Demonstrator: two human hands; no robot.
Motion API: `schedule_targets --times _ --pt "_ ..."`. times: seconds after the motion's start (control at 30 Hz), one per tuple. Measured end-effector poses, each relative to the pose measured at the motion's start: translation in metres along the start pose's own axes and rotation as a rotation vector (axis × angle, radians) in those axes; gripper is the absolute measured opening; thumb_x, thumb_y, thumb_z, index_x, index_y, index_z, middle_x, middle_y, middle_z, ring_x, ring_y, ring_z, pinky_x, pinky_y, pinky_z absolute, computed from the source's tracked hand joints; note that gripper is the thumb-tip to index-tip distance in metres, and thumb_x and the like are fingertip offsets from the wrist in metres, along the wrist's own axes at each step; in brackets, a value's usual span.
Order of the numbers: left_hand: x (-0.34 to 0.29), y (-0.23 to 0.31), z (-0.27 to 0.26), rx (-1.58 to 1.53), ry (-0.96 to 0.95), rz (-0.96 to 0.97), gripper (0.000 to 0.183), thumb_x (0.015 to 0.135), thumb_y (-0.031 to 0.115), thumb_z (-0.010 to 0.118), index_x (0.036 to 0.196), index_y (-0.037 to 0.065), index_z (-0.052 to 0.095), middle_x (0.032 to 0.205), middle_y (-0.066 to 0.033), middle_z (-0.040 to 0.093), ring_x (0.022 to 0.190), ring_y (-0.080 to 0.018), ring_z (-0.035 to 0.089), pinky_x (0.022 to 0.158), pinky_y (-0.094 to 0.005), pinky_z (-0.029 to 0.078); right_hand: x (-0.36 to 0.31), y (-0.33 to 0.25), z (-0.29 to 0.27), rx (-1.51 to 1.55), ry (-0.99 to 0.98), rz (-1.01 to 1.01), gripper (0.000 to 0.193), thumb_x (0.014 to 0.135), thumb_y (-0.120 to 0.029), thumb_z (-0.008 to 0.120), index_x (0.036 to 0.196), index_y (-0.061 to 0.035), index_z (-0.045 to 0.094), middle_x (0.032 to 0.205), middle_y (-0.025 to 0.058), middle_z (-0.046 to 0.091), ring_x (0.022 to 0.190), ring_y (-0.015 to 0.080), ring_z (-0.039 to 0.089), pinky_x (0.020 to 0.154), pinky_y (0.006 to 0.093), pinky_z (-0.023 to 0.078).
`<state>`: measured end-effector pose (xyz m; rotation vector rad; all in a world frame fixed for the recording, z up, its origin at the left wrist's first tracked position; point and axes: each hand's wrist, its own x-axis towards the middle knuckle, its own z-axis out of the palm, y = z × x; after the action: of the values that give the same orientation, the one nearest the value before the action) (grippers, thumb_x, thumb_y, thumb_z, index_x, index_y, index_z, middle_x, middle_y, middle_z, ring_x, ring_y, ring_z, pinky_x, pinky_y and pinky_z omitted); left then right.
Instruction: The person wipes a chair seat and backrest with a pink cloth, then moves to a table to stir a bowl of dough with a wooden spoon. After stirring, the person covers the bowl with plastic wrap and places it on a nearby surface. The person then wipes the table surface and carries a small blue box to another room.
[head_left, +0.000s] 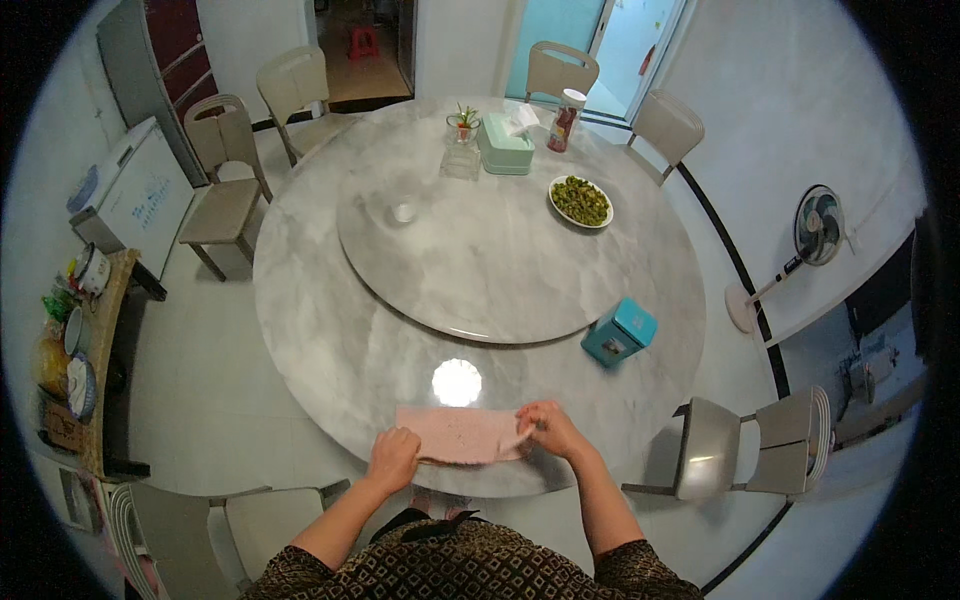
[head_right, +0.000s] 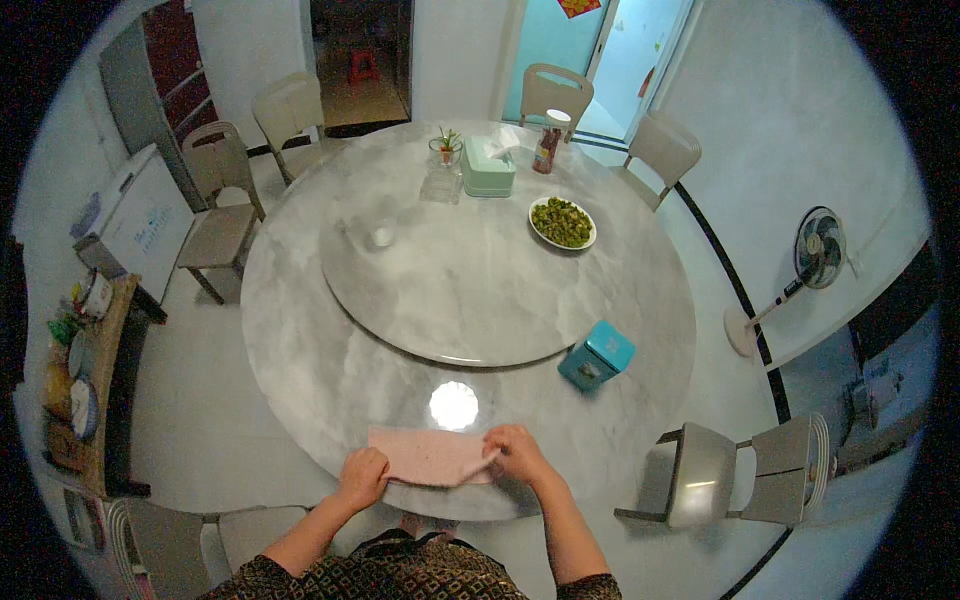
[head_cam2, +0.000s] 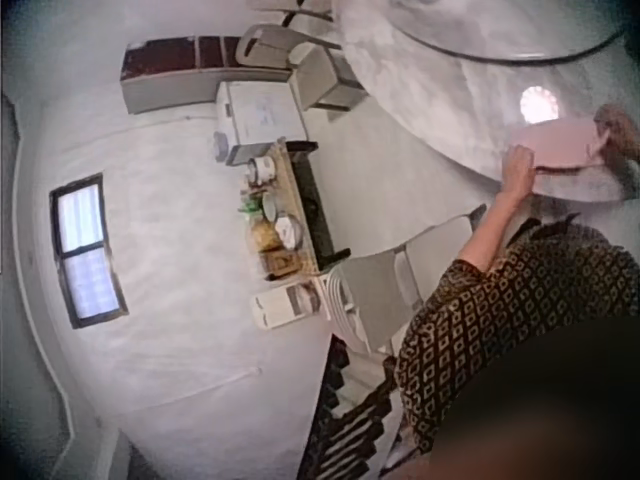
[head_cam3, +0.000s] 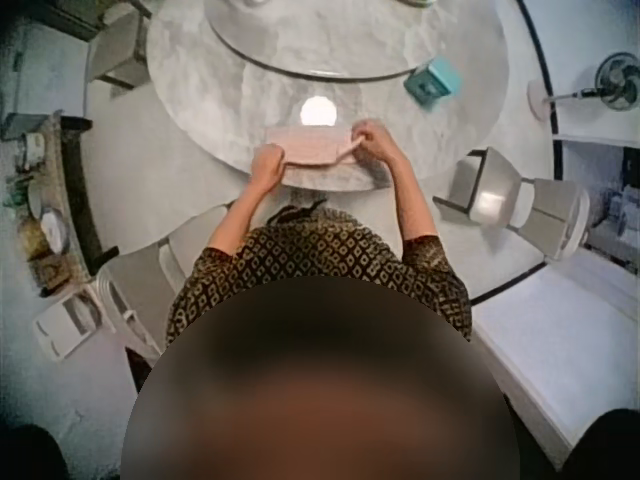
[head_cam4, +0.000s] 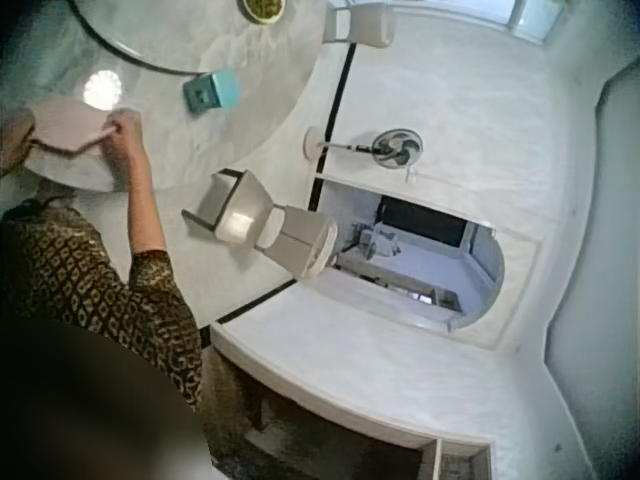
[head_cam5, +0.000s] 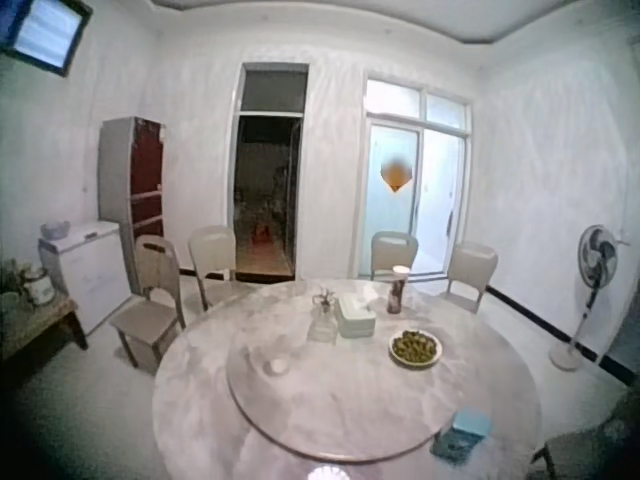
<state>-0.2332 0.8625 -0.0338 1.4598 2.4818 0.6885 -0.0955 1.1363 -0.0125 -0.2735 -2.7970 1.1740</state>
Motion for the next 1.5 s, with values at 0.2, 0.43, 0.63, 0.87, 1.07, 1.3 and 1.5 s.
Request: schedule_targets --times 0.2,0.43,0.63,0.87,1.07,1.3,1.5 --pt "-0.005 0.01 -0.019 0.011 -0.154 0.061 0.009 0.064 0.002 0.052 0.072 0.004 0.052 0.084 -0.0108 0.05 0.08 -0.0289 0.048 0.069 -0.0397 0.037 -0.035 -0.023 0.0 -0.183 -0.128 0.294 0.013 0.069 -0.007 0.051 0.077 -0.0091 0.061 0.092 0.0094 0.058 0.091 0.0283 0.051 0.08 0.0373 0.04" --pt "0.025 0.023 0.014 -0.074 -0.068 0.204 0.028 0.072 0.017 0.055 0.099 0.009 0.055 0.111 -0.0119 0.05 0.103 -0.0325 0.044 0.086 -0.0433 0.035 -0.019 -0.053 0.084 -0.355 0.03 0.231 0.032 0.076 -0.024 0.052 0.106 -0.0106 0.053 0.112 0.0159 0.048 0.107 0.0324 0.041 0.088 0.0453 0.032" --pt "0.026 0.007 0.043 0.179 -0.033 0.155 0.045 0.08 0.039 0.046 0.121 0.019 0.044 0.13 -0.0071 0.035 0.122 -0.0319 0.026 0.094 -0.0582 0.015 -0.006 -0.038 0.099 -0.573 0.189 0.159 0.051 0.078 -0.042 0.048 0.123 -0.0175 0.041 0.129 0.0178 0.032 0.12 0.0341 0.028 0.094 0.0531 0.021" --pt "0.05 0.005 0.043 0.221 -0.001 0.162 0.047 0.08 0.039 0.047 0.122 0.019 0.044 0.131 -0.0088 0.032 0.123 -0.035 0.023 0.094 -0.0608 0.012 0.007 -0.02 0.094 -0.573 0.233 0.101 0.048 0.08 -0.04 0.047 0.123 -0.0192 0.041 0.128 0.0176 0.033 0.118 0.0342 0.03 0.094 0.0538 0.02" --pt "0.016 0.024 0.043 0.239 -0.118 0.277 0.052 0.08 0.042 0.046 0.125 0.017 0.04 0.132 -0.0109 0.031 0.123 -0.0376 0.019 0.093 -0.0637 0.01 -0.043 -0.04 0.095 -0.535 0.21 0.152 0.05 0.08 -0.039 0.047 0.124 -0.016 0.04 0.131 0.0183 0.029 0.117 0.0358 0.03 0.094 0.054 0.021" --pt "0.021 0.043 0.061 0.193 -0.255 0.512 0.051 0.081 0.043 0.046 0.124 0.017 0.04 0.135 -0.0095 0.026 0.125 -0.0362 0.016 0.092 -0.0641 0.01 -0.095 -0.044 0.1 -0.554 0.256 0.351 0.052 0.081 -0.042 0.045 0.125 -0.016 0.038 0.132 0.0159 0.028 0.119 0.0322 0.029 0.096 0.052 0.018" --pt "0.053 0.079 0.085 0.181 -0.222 0.66 0.05 0.082 0.043 0.042 0.125 0.019 0.04 0.133 -0.0074 0.03 0.124 -0.0333 0.019 0.091 -0.0626 0.014 -0.121 -0.018 0.081 -0.593 0.337 0.536 0.053 0.08 -0.044 0.045 0.125 -0.0148 0.038 0.131 0.0154 0.03 0.12 0.0311 0.029 0.096 0.0516 0.019"
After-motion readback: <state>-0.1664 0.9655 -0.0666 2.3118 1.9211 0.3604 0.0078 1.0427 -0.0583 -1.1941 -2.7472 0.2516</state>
